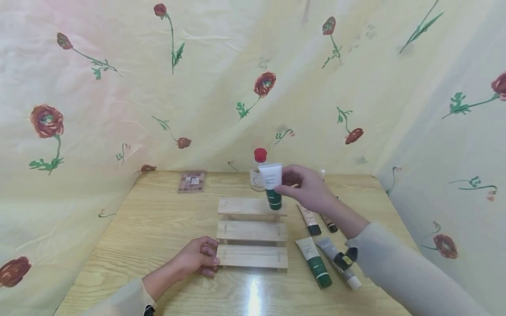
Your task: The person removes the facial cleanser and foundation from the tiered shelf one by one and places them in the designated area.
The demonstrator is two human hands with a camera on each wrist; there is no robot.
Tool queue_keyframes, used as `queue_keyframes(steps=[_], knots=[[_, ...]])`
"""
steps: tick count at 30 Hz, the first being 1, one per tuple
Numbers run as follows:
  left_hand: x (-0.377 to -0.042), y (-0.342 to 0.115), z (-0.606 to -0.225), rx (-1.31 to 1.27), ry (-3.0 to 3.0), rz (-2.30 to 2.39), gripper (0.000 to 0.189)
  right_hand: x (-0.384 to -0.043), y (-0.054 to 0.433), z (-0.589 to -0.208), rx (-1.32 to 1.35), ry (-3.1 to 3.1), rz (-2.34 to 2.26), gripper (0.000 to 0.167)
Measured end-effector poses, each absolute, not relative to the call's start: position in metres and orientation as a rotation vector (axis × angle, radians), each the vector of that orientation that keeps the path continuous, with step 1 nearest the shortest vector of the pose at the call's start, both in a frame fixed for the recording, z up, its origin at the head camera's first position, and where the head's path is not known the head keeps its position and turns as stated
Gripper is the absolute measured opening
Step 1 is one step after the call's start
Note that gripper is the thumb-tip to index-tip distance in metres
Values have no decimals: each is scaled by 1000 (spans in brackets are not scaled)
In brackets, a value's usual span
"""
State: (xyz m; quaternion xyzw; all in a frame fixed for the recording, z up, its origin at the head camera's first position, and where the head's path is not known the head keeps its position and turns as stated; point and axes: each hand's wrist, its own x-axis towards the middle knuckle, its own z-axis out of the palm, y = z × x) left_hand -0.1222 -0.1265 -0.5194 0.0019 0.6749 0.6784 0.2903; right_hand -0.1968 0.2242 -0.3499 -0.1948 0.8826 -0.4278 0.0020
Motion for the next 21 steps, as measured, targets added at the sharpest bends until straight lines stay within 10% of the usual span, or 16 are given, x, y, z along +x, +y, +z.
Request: queue_keyframes(steps=[21], knots=[[-127,-130,-520,-1,1777,1798,54,-130,386,-405,-333,2721,-1205,34]])
